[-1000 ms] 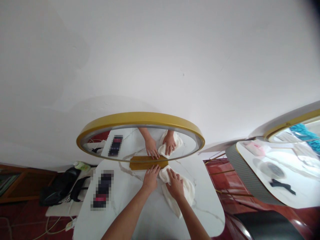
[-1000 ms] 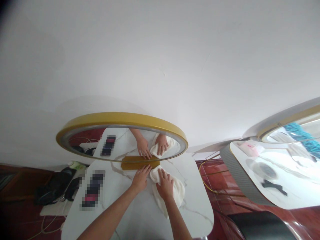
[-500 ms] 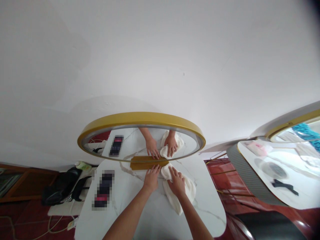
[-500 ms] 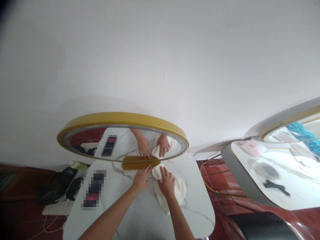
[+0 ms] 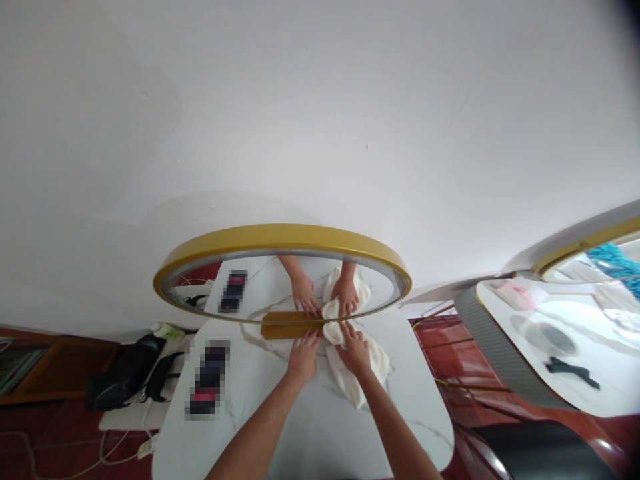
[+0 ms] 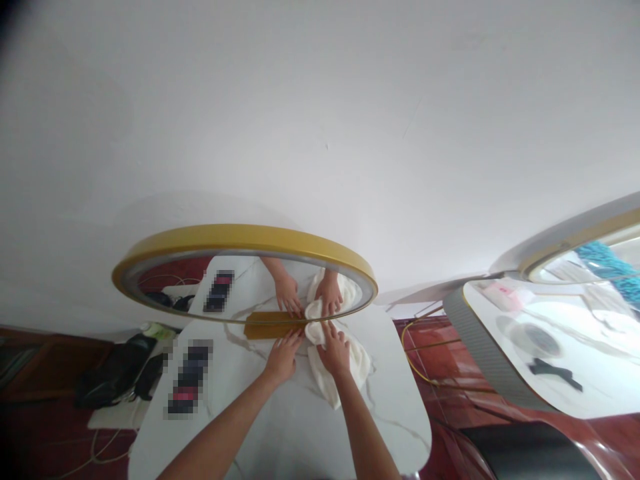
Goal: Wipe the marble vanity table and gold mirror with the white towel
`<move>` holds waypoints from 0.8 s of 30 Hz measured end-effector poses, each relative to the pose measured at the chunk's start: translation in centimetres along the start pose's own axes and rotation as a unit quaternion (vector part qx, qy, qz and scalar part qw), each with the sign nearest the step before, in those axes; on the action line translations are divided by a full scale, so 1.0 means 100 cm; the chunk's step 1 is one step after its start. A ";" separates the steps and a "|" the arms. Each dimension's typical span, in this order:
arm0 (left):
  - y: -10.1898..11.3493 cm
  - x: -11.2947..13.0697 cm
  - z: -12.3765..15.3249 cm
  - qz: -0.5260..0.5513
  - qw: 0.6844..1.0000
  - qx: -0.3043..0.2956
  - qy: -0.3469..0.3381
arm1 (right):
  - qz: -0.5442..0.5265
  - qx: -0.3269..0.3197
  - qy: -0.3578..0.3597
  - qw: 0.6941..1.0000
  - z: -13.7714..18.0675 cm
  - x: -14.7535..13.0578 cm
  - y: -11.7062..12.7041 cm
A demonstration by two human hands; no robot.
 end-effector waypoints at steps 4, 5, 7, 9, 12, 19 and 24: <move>0.002 -0.001 0.000 0.002 1.000 -0.009 0.004 | 0.006 -0.007 0.001 1.000 -0.009 -0.009 -0.001; 0.002 -0.001 0.000 0.002 1.000 -0.010 0.005 | 0.007 -0.008 0.003 1.000 -0.009 -0.010 -0.001; 0.003 0.000 0.001 0.003 1.000 -0.012 0.006 | 0.009 -0.006 0.010 1.000 -0.005 -0.010 -0.001; 0.003 0.000 0.001 0.003 1.000 -0.013 0.006 | 0.010 -0.005 0.016 1.000 0.002 -0.008 -0.003; 0.003 0.001 0.001 0.004 1.000 -0.016 0.008 | 0.012 -0.005 0.022 1.000 0.014 -0.004 -0.008; 0.000 -0.001 0.000 0.004 1.000 -0.010 0.006 | 0.015 0.006 0.029 0.999 0.019 -0.002 -0.016; -0.001 -0.002 -0.001 0.005 1.000 -0.009 0.000 | 0.016 0.010 0.026 0.999 0.004 -0.008 -0.006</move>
Point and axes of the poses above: each hand's wrist, its own z-axis away from the middle knuckle, its own y-axis out of the back of the hand, x = y × z, the point moved 9 cm from there along -z, towards the middle knuckle, and after that the axes turned 13 degrees about -y, right-handed, at the moved point
